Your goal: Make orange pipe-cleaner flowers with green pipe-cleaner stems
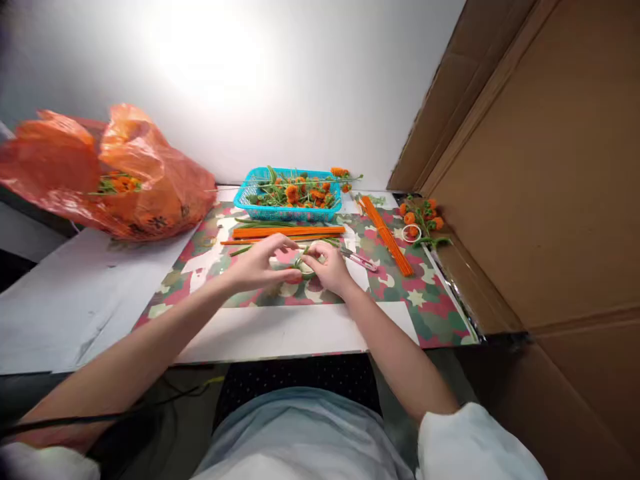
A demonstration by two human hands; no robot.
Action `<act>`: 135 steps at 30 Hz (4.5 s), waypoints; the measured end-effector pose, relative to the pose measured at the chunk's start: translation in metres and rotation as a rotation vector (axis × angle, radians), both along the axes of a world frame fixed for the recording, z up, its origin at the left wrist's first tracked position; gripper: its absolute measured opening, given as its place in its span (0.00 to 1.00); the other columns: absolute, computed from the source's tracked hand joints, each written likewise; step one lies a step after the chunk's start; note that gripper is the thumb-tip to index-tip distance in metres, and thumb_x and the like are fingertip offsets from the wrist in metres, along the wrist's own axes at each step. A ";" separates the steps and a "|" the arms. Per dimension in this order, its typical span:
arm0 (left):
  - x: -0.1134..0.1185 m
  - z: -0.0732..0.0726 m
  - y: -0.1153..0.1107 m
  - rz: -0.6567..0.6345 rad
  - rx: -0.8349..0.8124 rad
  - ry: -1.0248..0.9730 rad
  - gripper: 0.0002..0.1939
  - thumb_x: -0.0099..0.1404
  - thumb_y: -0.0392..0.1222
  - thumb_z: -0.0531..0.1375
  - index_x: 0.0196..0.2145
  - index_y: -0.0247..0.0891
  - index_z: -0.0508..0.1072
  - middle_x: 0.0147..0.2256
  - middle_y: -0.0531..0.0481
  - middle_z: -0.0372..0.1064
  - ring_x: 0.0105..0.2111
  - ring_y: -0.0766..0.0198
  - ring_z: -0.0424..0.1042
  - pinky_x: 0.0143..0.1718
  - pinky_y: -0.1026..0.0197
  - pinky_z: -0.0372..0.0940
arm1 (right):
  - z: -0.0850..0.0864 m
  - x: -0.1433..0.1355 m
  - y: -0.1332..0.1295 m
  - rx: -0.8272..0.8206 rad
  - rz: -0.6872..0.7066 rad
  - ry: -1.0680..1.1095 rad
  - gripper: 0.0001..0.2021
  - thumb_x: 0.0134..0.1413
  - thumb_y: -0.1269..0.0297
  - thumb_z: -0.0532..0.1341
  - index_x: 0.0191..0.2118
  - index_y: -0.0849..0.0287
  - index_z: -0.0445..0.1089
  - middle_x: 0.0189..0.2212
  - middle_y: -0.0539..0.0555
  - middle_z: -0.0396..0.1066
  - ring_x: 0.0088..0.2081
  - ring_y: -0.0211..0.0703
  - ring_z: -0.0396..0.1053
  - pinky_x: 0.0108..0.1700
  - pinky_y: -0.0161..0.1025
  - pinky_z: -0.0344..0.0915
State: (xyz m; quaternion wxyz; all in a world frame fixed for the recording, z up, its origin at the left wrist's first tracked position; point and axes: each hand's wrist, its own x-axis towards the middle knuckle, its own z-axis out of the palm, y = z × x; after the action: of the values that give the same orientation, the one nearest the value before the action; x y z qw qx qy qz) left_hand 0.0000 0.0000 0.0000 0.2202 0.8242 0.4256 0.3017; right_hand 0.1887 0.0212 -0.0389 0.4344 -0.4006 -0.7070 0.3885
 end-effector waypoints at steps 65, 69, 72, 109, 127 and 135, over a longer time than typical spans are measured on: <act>0.006 -0.003 -0.007 0.250 -0.259 -0.055 0.24 0.51 0.58 0.64 0.32 0.32 0.78 0.32 0.51 0.76 0.33 0.65 0.71 0.36 0.66 0.64 | 0.013 -0.008 -0.007 0.016 0.049 -0.055 0.08 0.54 0.72 0.62 0.25 0.62 0.66 0.22 0.43 0.60 0.28 0.32 0.58 0.33 0.30 0.57; 0.005 -0.014 -0.003 0.221 -0.109 -0.041 0.16 0.56 0.53 0.62 0.29 0.35 0.79 0.30 0.50 0.77 0.30 0.63 0.72 0.32 0.66 0.63 | 0.004 -0.007 -0.007 0.035 -0.052 -0.090 0.11 0.52 0.64 0.62 0.22 0.60 0.65 0.22 0.45 0.60 0.29 0.36 0.60 0.35 0.33 0.57; -0.001 -0.016 0.002 0.118 -0.148 -0.002 0.16 0.60 0.52 0.59 0.30 0.36 0.79 0.30 0.49 0.77 0.30 0.61 0.72 0.32 0.65 0.63 | 0.002 -0.005 -0.006 0.058 -0.022 -0.083 0.09 0.51 0.64 0.62 0.24 0.60 0.68 0.23 0.47 0.64 0.31 0.38 0.63 0.37 0.35 0.58; -0.002 -0.019 -0.005 0.135 -0.069 -0.055 0.11 0.59 0.50 0.61 0.28 0.39 0.75 0.28 0.51 0.75 0.28 0.63 0.70 0.32 0.62 0.61 | 0.005 -0.005 -0.012 0.004 0.021 -0.133 0.09 0.51 0.60 0.61 0.24 0.56 0.72 0.26 0.51 0.72 0.32 0.43 0.68 0.38 0.41 0.63; -0.011 -0.004 -0.007 -0.057 -0.227 0.071 0.13 0.64 0.46 0.56 0.31 0.38 0.76 0.28 0.52 0.75 0.28 0.66 0.70 0.29 0.66 0.60 | 0.004 -0.002 -0.007 0.114 0.048 -0.142 0.05 0.49 0.70 0.62 0.25 0.57 0.72 0.28 0.51 0.74 0.35 0.42 0.69 0.42 0.39 0.61; -0.002 -0.011 -0.009 0.125 -0.111 0.059 0.09 0.61 0.43 0.60 0.27 0.38 0.76 0.26 0.53 0.76 0.25 0.67 0.70 0.30 0.65 0.59 | 0.000 -0.007 -0.009 -0.017 0.031 -0.096 0.06 0.50 0.66 0.62 0.24 0.58 0.72 0.28 0.51 0.74 0.35 0.42 0.70 0.40 0.38 0.64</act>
State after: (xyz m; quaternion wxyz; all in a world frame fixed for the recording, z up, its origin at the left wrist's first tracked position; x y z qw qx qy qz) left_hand -0.0025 -0.0092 -0.0112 0.2337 0.7911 0.4984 0.2666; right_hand 0.1818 0.0118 -0.0385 0.3904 -0.4114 -0.7298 0.3816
